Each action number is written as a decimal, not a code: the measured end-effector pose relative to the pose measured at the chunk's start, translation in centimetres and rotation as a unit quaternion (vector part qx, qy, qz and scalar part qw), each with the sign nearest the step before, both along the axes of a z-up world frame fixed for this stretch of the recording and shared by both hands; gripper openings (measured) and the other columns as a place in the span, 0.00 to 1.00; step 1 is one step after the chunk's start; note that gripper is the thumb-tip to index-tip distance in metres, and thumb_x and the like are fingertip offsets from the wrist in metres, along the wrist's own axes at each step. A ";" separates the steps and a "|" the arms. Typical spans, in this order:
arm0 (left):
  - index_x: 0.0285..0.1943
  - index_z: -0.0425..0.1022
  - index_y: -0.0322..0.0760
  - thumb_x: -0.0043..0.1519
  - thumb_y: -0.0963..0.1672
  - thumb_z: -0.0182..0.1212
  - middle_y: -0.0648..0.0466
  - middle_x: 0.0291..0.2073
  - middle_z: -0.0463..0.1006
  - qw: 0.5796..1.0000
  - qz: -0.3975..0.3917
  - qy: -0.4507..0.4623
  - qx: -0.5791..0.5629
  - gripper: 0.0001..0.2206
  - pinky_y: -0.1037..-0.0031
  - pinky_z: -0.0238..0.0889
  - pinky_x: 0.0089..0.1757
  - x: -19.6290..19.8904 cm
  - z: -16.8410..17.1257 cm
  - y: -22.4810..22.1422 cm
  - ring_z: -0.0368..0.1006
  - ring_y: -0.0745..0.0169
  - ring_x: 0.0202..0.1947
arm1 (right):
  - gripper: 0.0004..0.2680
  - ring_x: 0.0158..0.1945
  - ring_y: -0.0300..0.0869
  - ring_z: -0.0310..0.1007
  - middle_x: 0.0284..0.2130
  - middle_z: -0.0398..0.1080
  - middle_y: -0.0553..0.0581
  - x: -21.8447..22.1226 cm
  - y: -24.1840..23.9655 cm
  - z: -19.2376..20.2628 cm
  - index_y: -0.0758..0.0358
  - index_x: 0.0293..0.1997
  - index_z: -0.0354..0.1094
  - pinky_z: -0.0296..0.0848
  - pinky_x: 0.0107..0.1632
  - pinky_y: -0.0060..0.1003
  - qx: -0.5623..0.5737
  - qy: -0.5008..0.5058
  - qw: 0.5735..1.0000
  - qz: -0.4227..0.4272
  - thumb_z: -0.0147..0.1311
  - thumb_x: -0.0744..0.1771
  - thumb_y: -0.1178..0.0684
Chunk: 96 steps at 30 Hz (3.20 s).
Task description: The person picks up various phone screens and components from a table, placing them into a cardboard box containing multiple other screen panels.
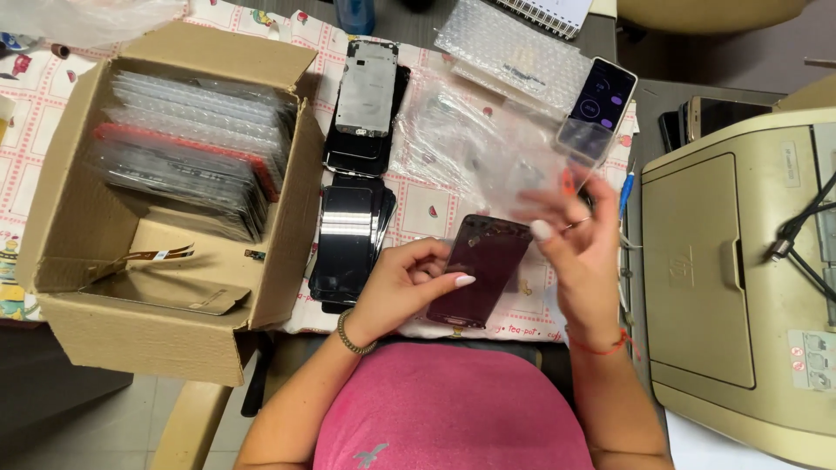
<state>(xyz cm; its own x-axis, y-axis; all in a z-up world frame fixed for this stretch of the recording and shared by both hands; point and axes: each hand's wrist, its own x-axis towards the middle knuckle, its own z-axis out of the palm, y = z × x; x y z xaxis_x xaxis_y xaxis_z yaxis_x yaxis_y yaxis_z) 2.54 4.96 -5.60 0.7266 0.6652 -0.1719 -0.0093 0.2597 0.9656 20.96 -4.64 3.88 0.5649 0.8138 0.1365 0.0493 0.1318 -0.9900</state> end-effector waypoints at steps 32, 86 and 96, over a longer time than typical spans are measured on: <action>0.50 0.81 0.28 0.64 0.38 0.60 0.45 0.25 0.82 0.999 0.000 -0.049 0.006 0.09 0.76 0.78 0.25 -3.7 5.7 1.6 0.80 0.63 0.21 | 0.09 0.22 0.47 0.82 0.24 0.76 0.64 -0.5 -2.9 -7.2 0.71 0.48 0.75 0.83 0.30 0.41 -0.040 0.111 0.967 0.227 0.48 0.69 0.60; 0.41 0.73 0.46 0.61 0.45 0.64 0.60 0.32 0.73 0.900 0.291 0.317 0.063 0.05 0.76 0.74 0.34 -22.1 3.1 18.7 0.73 0.73 0.34 | 0.09 0.31 0.53 0.80 0.35 0.77 0.73 -2.5 -2.5 -7.7 0.74 0.46 0.69 0.81 0.33 0.40 -0.066 0.168 0.951 0.250 0.51 0.69 0.55; 0.61 0.69 0.47 0.62 0.51 0.61 0.51 0.46 0.69 0.862 0.308 0.315 0.251 0.19 0.70 0.69 0.48 -20.3 7.7 12.8 0.72 0.67 0.41 | 0.07 0.28 0.53 0.78 0.33 0.76 0.73 -1.1 -3.0 -9.0 0.73 0.45 0.68 0.80 0.34 0.41 -0.079 0.117 0.982 0.124 0.50 0.70 0.57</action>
